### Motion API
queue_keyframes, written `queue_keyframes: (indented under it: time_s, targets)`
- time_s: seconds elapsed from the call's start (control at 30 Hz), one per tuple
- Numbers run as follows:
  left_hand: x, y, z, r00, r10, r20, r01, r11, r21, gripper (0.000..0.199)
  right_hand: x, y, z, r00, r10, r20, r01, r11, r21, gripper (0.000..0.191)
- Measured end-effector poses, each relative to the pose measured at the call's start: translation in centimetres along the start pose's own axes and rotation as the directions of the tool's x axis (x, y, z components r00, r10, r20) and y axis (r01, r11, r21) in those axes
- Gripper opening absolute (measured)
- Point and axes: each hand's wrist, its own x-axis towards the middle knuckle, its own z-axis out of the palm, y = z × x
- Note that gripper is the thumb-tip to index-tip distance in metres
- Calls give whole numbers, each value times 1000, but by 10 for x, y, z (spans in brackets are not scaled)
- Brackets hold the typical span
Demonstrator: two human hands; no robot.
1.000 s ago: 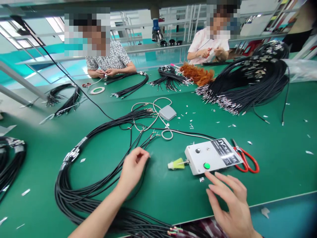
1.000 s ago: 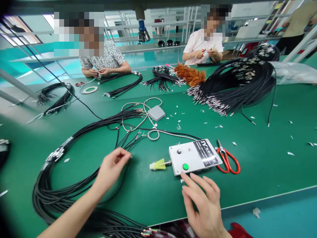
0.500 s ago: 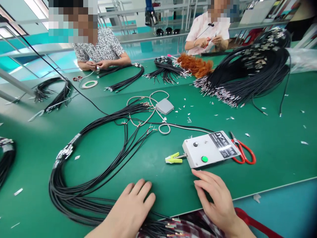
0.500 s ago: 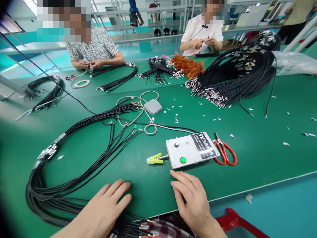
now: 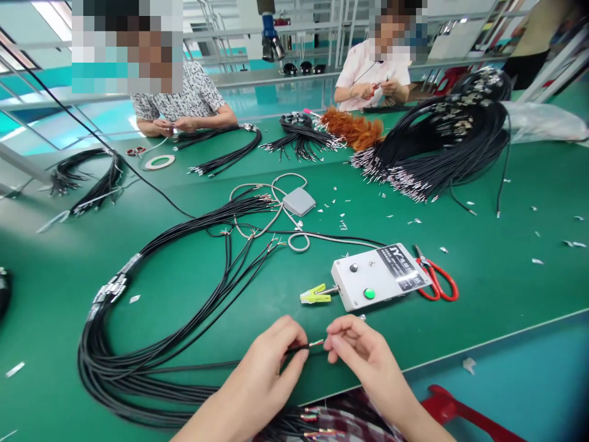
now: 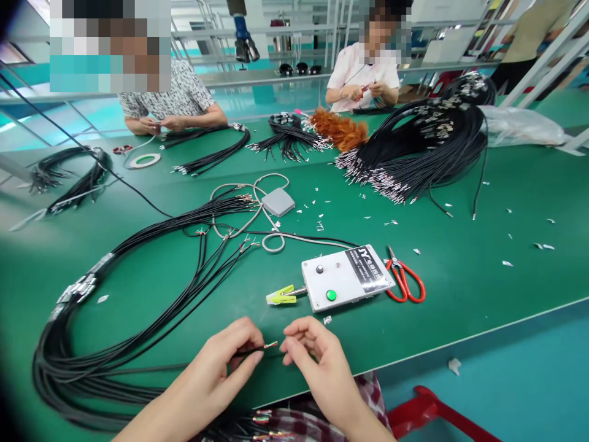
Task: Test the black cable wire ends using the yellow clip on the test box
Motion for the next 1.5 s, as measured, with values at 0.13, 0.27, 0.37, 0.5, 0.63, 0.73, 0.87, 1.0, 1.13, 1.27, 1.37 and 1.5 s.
queue_keyframes:
  time_s: [0.13, 0.27, 0.37, 0.5, 0.63, 0.73, 0.87, 1.0, 1.13, 1.27, 1.37, 1.5]
  targets:
    - [3, 3, 4, 999, -4, -52, -3, 993, -118, 17, 12, -8, 12, 979, 165, 122, -196, 931, 308, 32]
    - [2, -1, 4, 992, -30, -123, 8, 984, -177, 17, 13, -5, 24, 957, 217, 193, -285, 832, 476, 35]
    - [2, -6, 7, 980, -65, -190, 25, 979, -204, 19, 8, 0, 30, 965, 182, 190, -250, 859, 446, 35]
    - [2, -7, 10, 970, -88, -228, 30, 969, -245, 18, 7, 1, 26, 976, 188, 113, -219, 863, 455, 34]
    - [3, -5, 9, 966, -92, -240, 27, 965, -262, 17, 10, -2, 24, 968, 221, 121, -252, 850, 463, 34]
    - [4, -4, 9, 966, -108, -236, 44, 964, -262, 17, 11, -2, 27, 969, 206, 134, -245, 860, 447, 35]
    - [3, -5, 9, 967, -118, -224, 55, 961, -272, 19, 11, -1, 30, 975, 178, 135, -219, 882, 418, 32]
    - [1, -7, 9, 969, -105, -225, 38, 958, -285, 21, 15, -1, 29, 972, 190, 140, -230, 894, 386, 32]
    - [0, -8, 9, 969, -103, -226, 31, 954, -299, 24, 19, -5, 27, 961, 215, 173, -267, 885, 382, 33]
    - [-2, -7, 7, 973, -69, -221, 2, 957, -290, 24, 23, -10, 23, 939, 251, 235, -323, 876, 358, 29]
    - [-4, -6, 6, 979, 3, -203, -55, 966, -252, 23, 27, -13, 17, 917, 260, 303, -353, 882, 312, 27]
    - [-7, -4, 3, 980, 98, -171, -133, 970, -203, 22, 33, -18, 9, 890, 254, 377, -356, 906, 228, 22]
